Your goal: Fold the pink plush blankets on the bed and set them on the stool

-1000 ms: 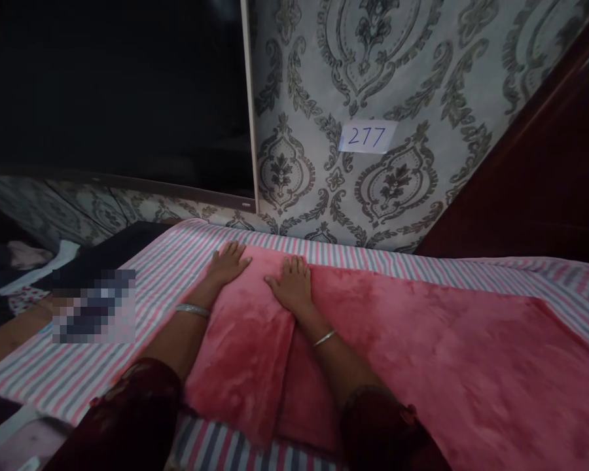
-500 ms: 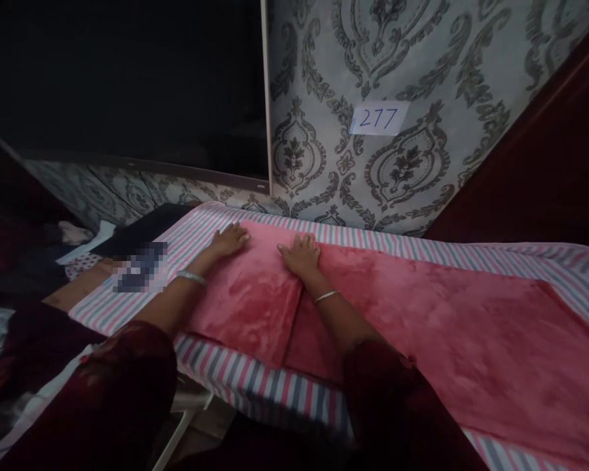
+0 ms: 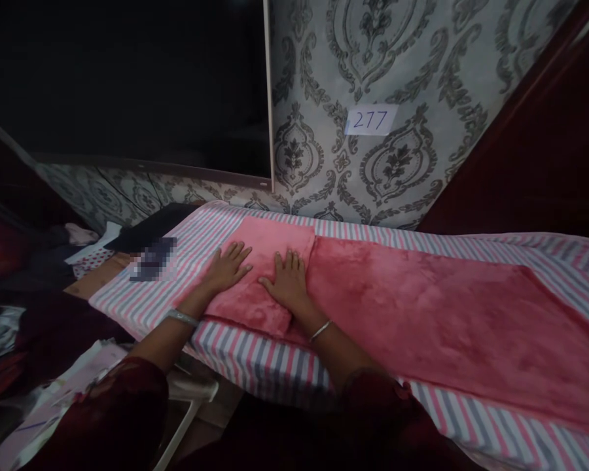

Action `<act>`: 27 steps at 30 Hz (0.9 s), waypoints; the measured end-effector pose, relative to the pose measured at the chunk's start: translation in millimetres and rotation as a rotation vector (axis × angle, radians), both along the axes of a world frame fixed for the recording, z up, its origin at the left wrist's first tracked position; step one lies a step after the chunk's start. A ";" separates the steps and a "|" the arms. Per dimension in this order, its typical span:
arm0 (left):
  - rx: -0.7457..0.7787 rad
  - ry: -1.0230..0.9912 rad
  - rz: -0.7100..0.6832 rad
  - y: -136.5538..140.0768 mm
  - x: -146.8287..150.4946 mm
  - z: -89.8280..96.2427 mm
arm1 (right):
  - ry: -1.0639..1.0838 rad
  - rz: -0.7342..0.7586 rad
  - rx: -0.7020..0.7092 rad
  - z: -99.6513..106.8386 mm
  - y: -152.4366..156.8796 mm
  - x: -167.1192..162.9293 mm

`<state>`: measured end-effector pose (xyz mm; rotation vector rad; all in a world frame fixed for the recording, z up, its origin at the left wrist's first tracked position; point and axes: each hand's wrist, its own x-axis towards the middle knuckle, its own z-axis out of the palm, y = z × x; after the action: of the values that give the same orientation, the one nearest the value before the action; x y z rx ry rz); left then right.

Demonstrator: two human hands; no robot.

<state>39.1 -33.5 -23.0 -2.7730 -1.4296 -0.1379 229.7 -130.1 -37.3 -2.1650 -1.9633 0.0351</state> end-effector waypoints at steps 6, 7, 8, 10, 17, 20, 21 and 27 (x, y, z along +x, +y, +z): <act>-0.102 0.039 0.017 2.3 -0.5 12.1 | 0.051 0.005 -0.078 12.9 -8.8 4.2; -0.102 0.046 0.022 2.0 -0.9 14.2 | 0.070 -0.004 -0.092 14.3 -13.9 7.1; -0.091 0.051 0.026 1.3 -1.1 16.4 | 0.088 -0.012 -0.100 15.2 -19.9 10.7; -0.055 0.057 0.047 -2.0 0.6 21.5 | 0.116 -0.021 -0.102 15.5 -34.9 19.9; -0.041 0.011 -0.138 -67.8 39.6 25.9 | 0.116 -0.010 -0.083 4.6 -107.6 52.2; -0.034 0.012 -0.270 -108.0 56.4 9.8 | 0.073 -0.001 -0.084 -2.3 -135.5 60.1; -0.027 0.013 -0.270 -117.2 59.7 4.1 | 0.061 -0.002 -0.079 -4.1 -142.0 61.8; -0.020 0.034 -0.248 -125.9 61.1 -3.8 | 0.065 -0.030 -0.045 -4.5 -156.4 59.5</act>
<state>100.2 -159.4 -26.8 -2.9428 -1.0811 -0.0802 289.2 -286.6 -41.8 -2.1919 -1.9114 0.1444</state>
